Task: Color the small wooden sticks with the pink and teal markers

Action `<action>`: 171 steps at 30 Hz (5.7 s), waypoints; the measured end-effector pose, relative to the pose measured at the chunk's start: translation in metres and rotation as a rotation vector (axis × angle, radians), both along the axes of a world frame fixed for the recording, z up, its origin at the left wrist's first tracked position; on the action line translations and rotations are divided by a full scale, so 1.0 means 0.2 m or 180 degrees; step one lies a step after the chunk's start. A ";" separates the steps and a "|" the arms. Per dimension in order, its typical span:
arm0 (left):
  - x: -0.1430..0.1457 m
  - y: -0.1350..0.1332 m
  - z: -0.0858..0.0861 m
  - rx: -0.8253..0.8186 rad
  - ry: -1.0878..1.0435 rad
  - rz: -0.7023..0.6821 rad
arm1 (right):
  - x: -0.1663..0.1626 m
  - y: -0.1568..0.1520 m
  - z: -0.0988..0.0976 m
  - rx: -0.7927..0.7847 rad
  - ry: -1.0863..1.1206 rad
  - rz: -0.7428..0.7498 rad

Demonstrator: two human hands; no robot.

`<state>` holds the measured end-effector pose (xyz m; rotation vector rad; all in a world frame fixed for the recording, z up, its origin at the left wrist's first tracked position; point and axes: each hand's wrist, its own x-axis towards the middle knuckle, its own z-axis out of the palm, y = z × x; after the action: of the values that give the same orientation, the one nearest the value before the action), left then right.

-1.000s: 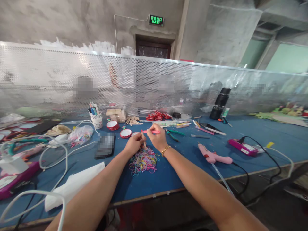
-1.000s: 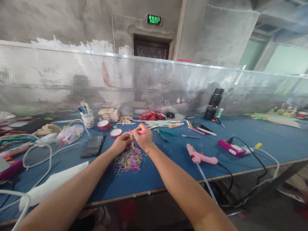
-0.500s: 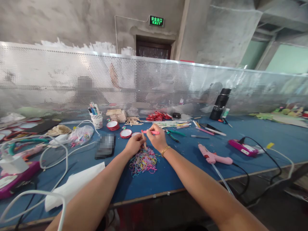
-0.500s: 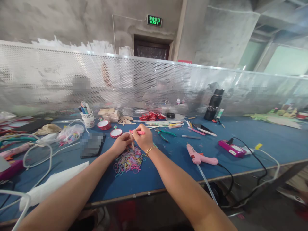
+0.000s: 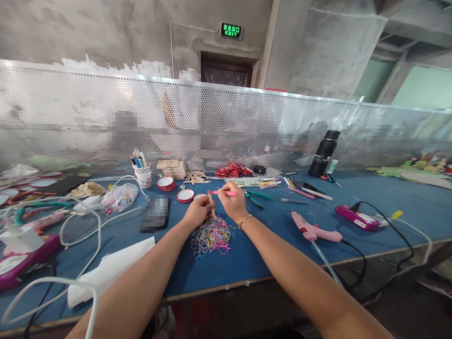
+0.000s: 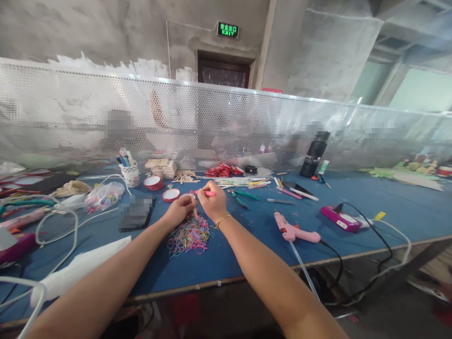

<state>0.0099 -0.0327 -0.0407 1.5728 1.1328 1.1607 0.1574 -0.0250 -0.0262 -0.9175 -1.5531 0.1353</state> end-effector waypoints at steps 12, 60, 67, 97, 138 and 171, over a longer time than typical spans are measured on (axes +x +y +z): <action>0.00 0.00 0.00 -0.0009 0.0001 0.0001 | -0.01 -0.01 0.00 -0.0008 -0.0073 0.0131; 0.00 0.00 0.00 -0.0012 -0.0022 -0.0015 | -0.02 -0.01 0.00 0.0010 -0.0167 -0.0065; 0.00 -0.01 0.00 -0.0004 -0.0080 -0.0008 | -0.01 0.00 -0.01 0.0059 -0.0151 -0.0113; 0.00 0.00 0.00 -0.0010 -0.0040 -0.0010 | -0.01 0.00 -0.01 0.0033 -0.0142 -0.0087; 0.01 0.01 0.00 -0.0090 -0.0080 -0.0046 | -0.01 0.00 0.00 0.0033 0.0094 0.0151; -0.03 -0.02 -0.06 -0.0102 -0.0147 -0.0299 | -0.04 -0.05 -0.02 -0.0604 0.1153 0.0543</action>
<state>0.0033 -0.0366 -0.0519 1.5503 1.0316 1.1058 0.1489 -0.0348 -0.0293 -0.8513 -1.2915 0.5492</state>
